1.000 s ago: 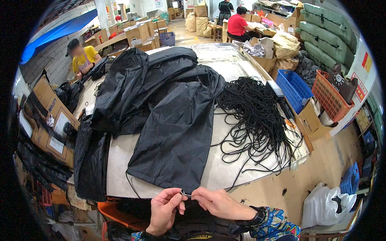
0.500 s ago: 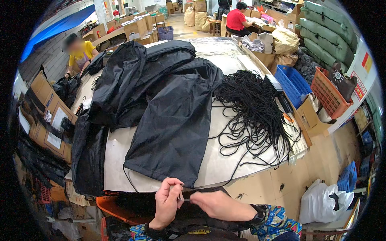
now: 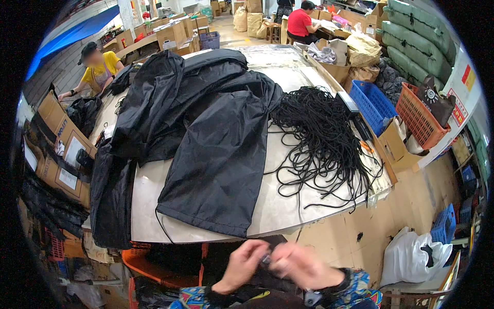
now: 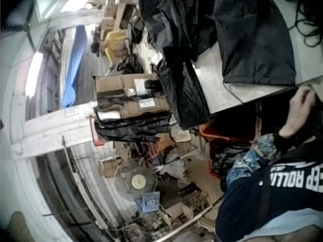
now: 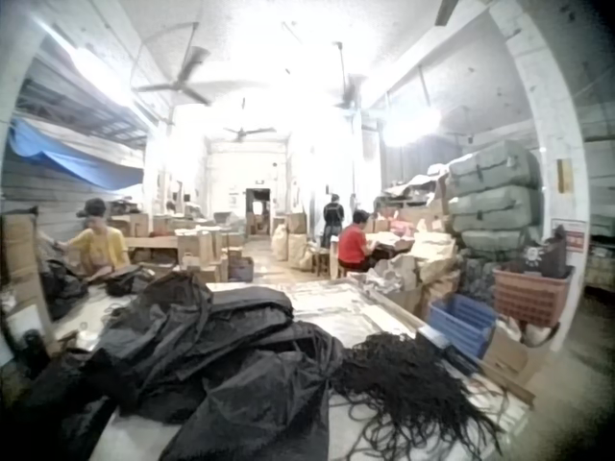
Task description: Threading black cords through the hem of black fabric covers or bags on a workbench.
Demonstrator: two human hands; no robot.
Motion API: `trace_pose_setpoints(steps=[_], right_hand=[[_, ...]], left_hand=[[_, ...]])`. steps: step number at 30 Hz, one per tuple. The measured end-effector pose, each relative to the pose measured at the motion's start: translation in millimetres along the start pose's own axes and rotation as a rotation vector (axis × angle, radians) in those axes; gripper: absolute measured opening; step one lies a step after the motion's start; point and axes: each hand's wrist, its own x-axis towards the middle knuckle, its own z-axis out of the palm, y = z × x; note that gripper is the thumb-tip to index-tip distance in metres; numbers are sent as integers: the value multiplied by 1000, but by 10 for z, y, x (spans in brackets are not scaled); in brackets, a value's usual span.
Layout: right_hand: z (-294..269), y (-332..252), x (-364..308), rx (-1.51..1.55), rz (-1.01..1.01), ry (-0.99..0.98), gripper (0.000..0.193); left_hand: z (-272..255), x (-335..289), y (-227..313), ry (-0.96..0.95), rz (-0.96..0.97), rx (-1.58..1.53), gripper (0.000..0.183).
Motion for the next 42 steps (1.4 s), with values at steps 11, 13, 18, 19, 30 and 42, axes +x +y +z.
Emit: trace_pose_setpoints(steps=[11, 13, 18, 19, 30, 42], right_hand=[[-52, 594, 485, -256, 132, 150, 22], [-4, 675, 545, -283, 125, 153, 21], [61, 721, 609, -207, 60, 216, 17], [59, 719, 619, -208, 60, 219, 17], [122, 873, 698, -436, -157, 462, 15], [257, 929, 746, -604, -293, 477, 29]], left_hand=[[-395, 302, 200, 370, -308, -384, 22], [-421, 291, 200, 286, -471, -468, 25], [-267, 346, 64, 266, -407, -648, 23], [-267, 348, 108, 307, -325, -595, 20], [-298, 333, 122, 92, -616, -809, 24], [-310, 399, 402, 365, -61, -481, 16]])
